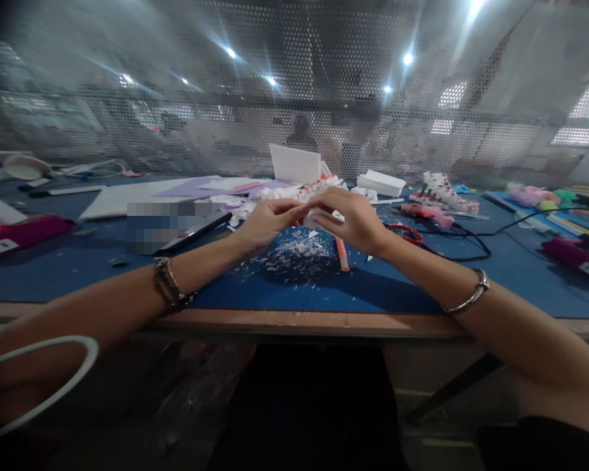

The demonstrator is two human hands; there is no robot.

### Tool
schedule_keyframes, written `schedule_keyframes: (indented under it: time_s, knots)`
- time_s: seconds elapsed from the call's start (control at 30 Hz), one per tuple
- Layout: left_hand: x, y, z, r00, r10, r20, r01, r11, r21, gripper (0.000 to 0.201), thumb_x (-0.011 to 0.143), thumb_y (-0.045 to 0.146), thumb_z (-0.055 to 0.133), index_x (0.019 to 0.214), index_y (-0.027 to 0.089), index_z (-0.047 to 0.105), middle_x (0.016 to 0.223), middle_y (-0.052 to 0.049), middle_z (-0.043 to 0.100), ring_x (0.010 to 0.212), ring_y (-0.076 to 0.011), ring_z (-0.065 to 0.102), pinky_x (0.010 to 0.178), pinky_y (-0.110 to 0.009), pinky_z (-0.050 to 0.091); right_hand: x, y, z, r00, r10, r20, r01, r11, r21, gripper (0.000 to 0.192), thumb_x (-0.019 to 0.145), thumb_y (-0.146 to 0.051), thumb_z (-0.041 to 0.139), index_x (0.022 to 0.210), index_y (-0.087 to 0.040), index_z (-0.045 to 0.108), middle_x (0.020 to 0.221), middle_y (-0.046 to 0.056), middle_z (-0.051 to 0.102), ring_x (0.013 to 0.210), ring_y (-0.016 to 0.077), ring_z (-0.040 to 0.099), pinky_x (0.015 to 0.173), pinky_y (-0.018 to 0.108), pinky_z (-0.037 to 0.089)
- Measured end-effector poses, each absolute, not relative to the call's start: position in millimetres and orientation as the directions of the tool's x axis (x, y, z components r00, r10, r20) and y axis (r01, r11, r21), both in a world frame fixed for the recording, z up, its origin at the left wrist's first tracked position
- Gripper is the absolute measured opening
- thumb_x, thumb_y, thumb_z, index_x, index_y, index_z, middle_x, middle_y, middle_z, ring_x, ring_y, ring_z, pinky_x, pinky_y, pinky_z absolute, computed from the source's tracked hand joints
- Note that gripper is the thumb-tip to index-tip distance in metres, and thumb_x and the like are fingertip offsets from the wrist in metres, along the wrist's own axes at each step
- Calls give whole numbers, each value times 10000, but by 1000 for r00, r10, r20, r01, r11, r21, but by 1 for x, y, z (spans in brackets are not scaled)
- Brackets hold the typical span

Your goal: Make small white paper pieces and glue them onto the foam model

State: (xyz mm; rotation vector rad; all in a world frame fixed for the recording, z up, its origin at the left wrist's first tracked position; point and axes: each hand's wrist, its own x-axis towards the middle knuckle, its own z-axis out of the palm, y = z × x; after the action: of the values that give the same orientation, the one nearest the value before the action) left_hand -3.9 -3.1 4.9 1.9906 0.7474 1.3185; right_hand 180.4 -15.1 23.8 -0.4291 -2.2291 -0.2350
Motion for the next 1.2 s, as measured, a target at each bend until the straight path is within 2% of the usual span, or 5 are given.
schedule_keyframes:
  time_s: [0.23,0.33,0.6,0.83,1.2]
  knots:
    - [-5,0,2,382,734,562,135,-646,751,276,714,406,589,792,154,672,707,-13,628,632,-87,508,636,-221,388,181,-14,25,-583,197,788,419,904,84,111,808,-219,521,817,-159,613,767,27,600,717,111,533,649,231,406]
    - [-6,1,1,388,724,570,153,-660,735,283,708,401,596,822,153,673,776,-31,653,699,-111,544,693,-239,407,180,-14,24,-546,252,799,432,902,11,98,785,-231,552,767,-150,604,720,20,593,666,105,521,611,225,401]
    - [-1,-8,1,312,681,663,172,-727,665,268,726,376,581,853,161,679,874,-60,669,790,-143,580,747,-261,436,176,-9,16,-405,458,791,319,882,-347,157,756,-302,568,724,-154,525,713,10,548,657,104,515,591,224,441]
    - [1,-13,4,337,632,698,167,-769,617,340,704,378,609,911,112,659,911,-104,656,830,-167,585,722,-258,454,175,-11,18,-370,467,803,288,879,-379,165,737,-294,589,685,-152,525,708,9,551,663,106,521,597,235,445]
    - [-1,-7,5,338,661,670,21,-717,697,248,715,331,614,886,158,665,853,-44,675,825,-142,582,780,-268,442,178,-11,22,-400,537,743,181,841,-510,177,724,-314,607,707,-145,558,681,1,577,625,84,528,559,203,442]
